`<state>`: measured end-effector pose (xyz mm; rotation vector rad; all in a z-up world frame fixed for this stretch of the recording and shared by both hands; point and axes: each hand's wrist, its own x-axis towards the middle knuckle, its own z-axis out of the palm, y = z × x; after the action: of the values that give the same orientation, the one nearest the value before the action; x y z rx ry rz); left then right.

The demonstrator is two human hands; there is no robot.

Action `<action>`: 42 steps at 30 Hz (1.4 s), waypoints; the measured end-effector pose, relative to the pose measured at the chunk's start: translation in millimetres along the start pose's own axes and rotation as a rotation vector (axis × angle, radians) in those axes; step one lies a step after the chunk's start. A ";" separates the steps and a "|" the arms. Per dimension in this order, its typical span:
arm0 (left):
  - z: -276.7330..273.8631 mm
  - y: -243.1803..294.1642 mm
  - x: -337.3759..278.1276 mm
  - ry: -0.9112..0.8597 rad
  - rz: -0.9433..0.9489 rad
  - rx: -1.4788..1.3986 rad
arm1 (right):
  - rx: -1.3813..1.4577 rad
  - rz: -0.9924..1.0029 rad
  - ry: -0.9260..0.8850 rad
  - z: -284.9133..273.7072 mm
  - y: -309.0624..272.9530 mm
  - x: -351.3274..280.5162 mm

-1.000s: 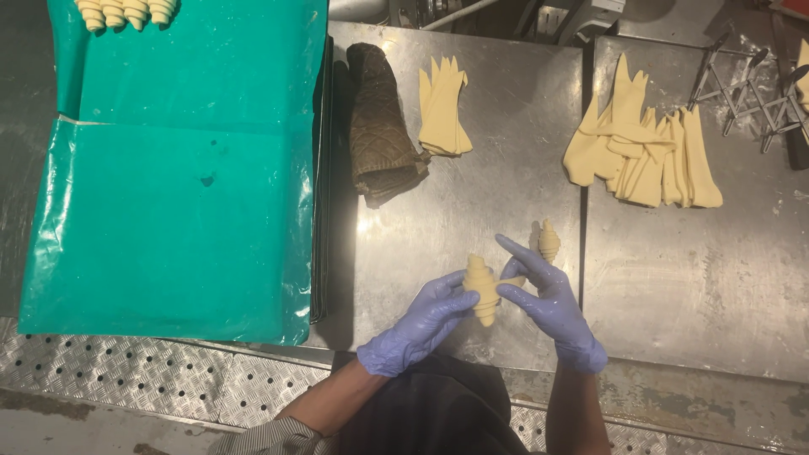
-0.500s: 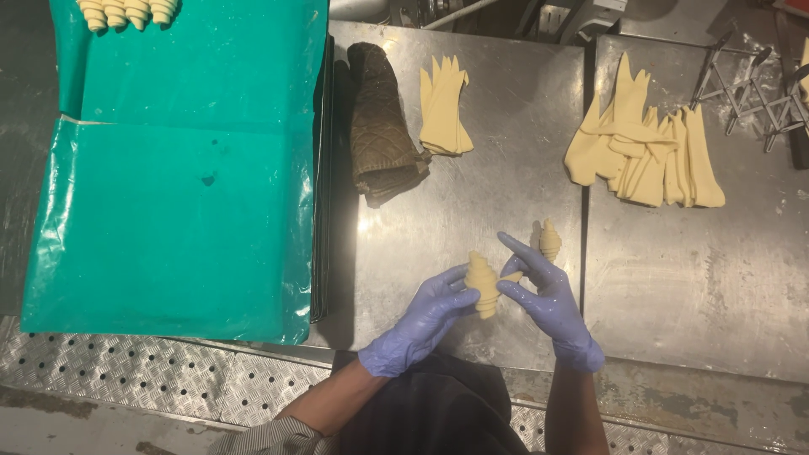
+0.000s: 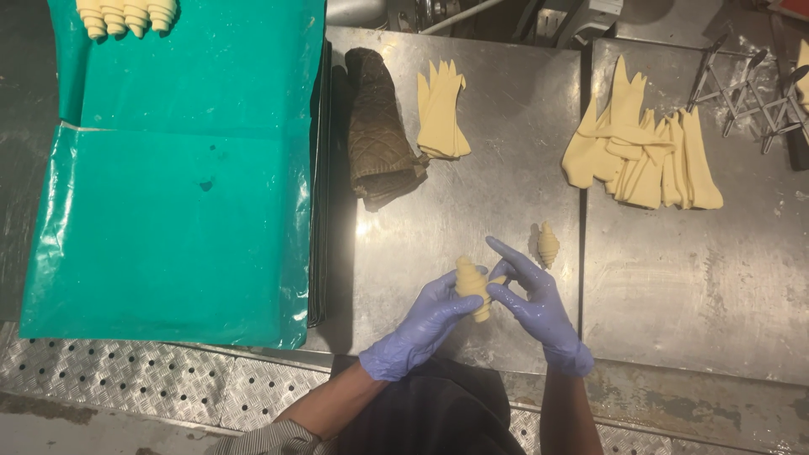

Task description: Rolling triangular pieces of dough into croissant shapes and placing them on a tray.

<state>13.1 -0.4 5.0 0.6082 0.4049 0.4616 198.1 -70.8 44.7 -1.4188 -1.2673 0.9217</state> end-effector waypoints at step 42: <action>-89.9 263.2 98.0 0.280 0.468 0.672 | 0.560 -0.099 -0.084 -47.5 299.0 147.4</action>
<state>-26.7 282.1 79.7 1.3112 0.6974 0.8748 339.0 74.2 -224.6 -0.8784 -1.0184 1.1655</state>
